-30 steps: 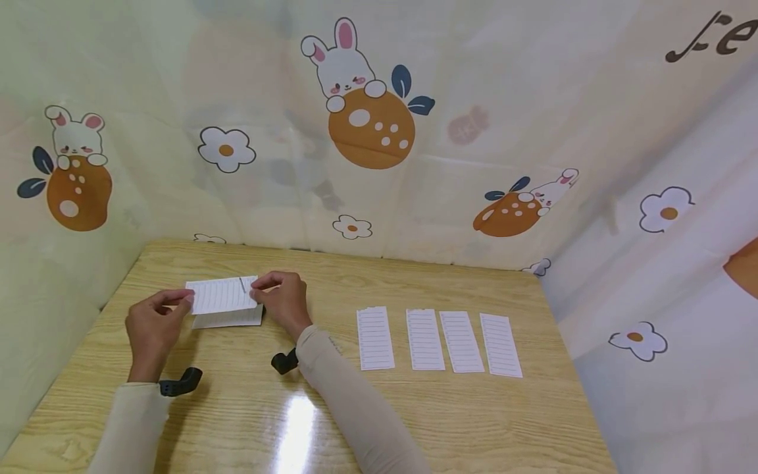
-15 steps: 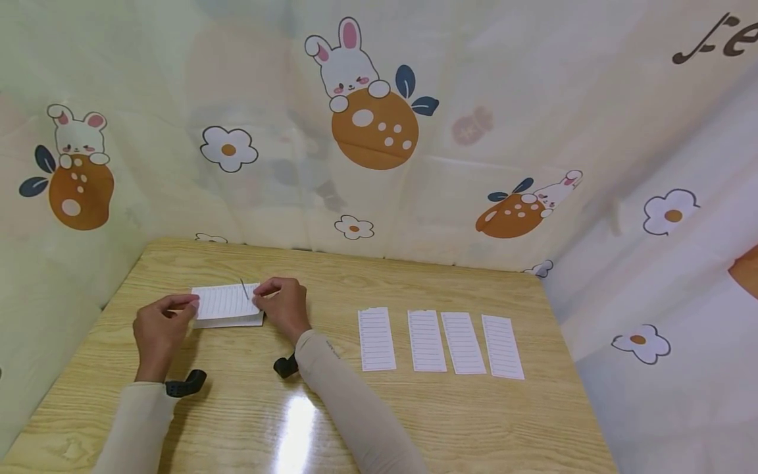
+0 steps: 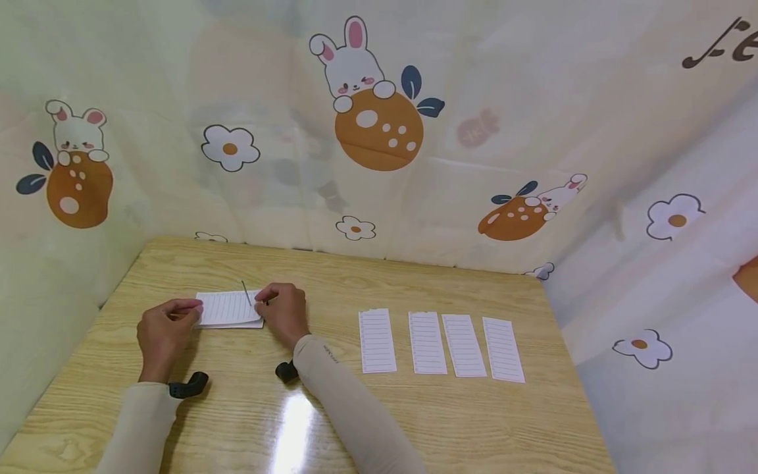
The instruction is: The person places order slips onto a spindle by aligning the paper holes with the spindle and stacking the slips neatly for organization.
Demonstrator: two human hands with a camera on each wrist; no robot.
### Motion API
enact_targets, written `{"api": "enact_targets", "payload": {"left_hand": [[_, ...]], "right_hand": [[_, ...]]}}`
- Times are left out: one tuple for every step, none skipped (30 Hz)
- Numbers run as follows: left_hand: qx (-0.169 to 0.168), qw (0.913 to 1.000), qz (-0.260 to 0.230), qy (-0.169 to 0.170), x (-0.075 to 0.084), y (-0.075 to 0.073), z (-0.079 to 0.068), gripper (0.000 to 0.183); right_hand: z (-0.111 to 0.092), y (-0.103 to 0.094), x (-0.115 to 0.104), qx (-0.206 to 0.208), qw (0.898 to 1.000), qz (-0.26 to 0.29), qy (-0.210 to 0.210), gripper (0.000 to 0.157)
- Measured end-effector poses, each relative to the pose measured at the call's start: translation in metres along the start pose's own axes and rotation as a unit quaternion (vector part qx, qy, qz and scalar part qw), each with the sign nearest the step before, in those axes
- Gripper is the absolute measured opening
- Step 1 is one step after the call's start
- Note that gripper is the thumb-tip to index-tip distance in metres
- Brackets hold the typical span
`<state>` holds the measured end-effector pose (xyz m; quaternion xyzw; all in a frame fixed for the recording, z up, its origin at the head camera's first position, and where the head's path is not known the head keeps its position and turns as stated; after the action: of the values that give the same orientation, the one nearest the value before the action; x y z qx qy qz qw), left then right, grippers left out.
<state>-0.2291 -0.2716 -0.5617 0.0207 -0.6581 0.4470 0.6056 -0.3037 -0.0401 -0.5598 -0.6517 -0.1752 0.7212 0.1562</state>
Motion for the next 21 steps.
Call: {"api": "enact_targets", "payload": {"left_hand": [[-0.001, 1.0, 0.003, -0.001, -0.0011, 0.0009, 0.0002, 0.017], [-0.002, 1.0, 0.005, 0.0, -0.0022, 0.0018, 0.0002, 0.017], [-0.002, 1.0, 0.007, 0.0, -0.0033, 0.0026, 0.0003, 0.017], [-0.003, 1.0, 0.009, 0.001, -0.004, 0.0034, 0.0002, 0.017], [-0.003, 0.9999, 0.012, 0.002, -0.0044, 0.004, 0.0002, 0.016], [-0.003, 0.9999, 0.014, 0.004, -0.0046, 0.0045, 0.0, 0.016], [-0.004, 0.9998, 0.016, 0.006, -0.0039, 0.0048, -0.0004, 0.016], [-0.003, 0.9998, 0.016, 0.009, -0.0033, 0.005, -0.0007, 0.016], [-0.003, 0.9998, 0.018, 0.01, -0.0027, 0.0052, -0.001, 0.015], [-0.003, 0.9997, 0.02, 0.011, -0.0021, 0.0055, -0.0013, 0.015], [-0.003, 0.9997, 0.023, 0.013, -0.0015, 0.0057, -0.0014, 0.015], [-0.004, 0.9996, 0.025, 0.014, -0.0012, 0.006, -0.0015, 0.015], [-0.005, 0.9995, 0.028, 0.015, -0.001, 0.0063, -0.0016, 0.014], [-0.005, 0.9994, 0.03, 0.016, -0.0008, 0.0066, -0.0016, 0.014], [-0.006, 0.9993, 0.033, 0.017, -0.0008, 0.007, -0.0016, 0.014], [-0.006, 0.9991, 0.037, 0.019, -0.0007, 0.0072, -0.0016, 0.014], [-0.007, 0.999, 0.04, 0.02, -0.0006, 0.0073, -0.0017, 0.014], [-0.008, 0.9988, 0.043, 0.022, -0.0007, 0.0075, -0.0019, 0.014], [-0.009, 0.9986, 0.047, 0.024, -0.0008, 0.0076, -0.0021, 0.014], [-0.01, 0.9984, 0.05, 0.025, -0.001, 0.0077, -0.0024, 0.014], [-0.011, 0.9982, 0.053, 0.027, -0.0013, 0.0079, -0.0026, 0.014]], "right_hand": [[-0.0001, 0.0005, 0.0002, 0.001, 1.0, -0.005, -0.005, 0.013], [-0.0001, 0.001, 0.0004, 0.001, 1.0, -0.009, -0.008, 0.013], [-0.0001, 0.0016, 0.0007, 0.0, 1.0, -0.014, -0.01, 0.012], [0.0, 0.0021, 0.0007, -0.001, 1.0, -0.019, -0.013, 0.013], [0.0, 0.0026, 0.0005, -0.002, 1.0, -0.023, -0.015, 0.013], [0.0, 0.0028, 0.0, -0.004, 0.999, -0.028, -0.018, 0.013], [-0.0005, 0.0025, -0.0009, -0.006, 0.999, -0.035, -0.021, 0.012], [-0.0008, 0.0022, -0.0016, -0.008, 0.999, -0.042, -0.024, 0.011], [-0.0013, 0.0018, -0.0022, -0.009, 0.998, -0.048, -0.028, 0.011], [-0.0016, 0.0014, -0.0029, -0.01, 0.998, -0.055, -0.033, 0.01], [-0.0018, 0.001, -0.0031, -0.01, 0.997, -0.061, -0.036, 0.01], [-0.0019, 0.0006, -0.003, -0.009, 0.997, -0.068, -0.04, 0.009], [-0.0019, 0.0002, -0.0028, -0.008, 0.996, -0.074, -0.043, 0.009], [-0.0016, -0.0001, -0.0022, -0.006, 0.996, -0.08, -0.045, 0.009], [-0.0012, -0.0005, -0.0015, -0.005, 0.995, -0.085, -0.047, 0.009], [-0.0009, -0.0008, -0.0008, -0.004, 0.995, -0.09, -0.049, 0.01], [-0.0005, -0.0012, 0.0001, -0.004, 0.995, -0.093, -0.047, 0.01], [0.0, -0.0014, 0.001, -0.004, 0.994, -0.095, -0.047, 0.011], [0.0003, -0.0016, 0.0021, -0.006, 0.994, -0.096, -0.045, 0.011], [0.0007, -0.0017, 0.0033, -0.008, 0.995, -0.095, -0.042, 0.012], [0.001, -0.0017, 0.0044, -0.011, 0.995, -0.093, -0.039, 0.012]]}}
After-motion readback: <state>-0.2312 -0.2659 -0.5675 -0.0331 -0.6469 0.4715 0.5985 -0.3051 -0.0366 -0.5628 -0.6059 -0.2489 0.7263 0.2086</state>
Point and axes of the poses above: each hand's wrist, its own z-axis towards the middle knuckle, its own y-axis out of the palm, x = y × z, the point moved 6 cm from there along z, towards the middle knuckle, and after that the axes turned 8 degrees about x, right-handed, at the moved point
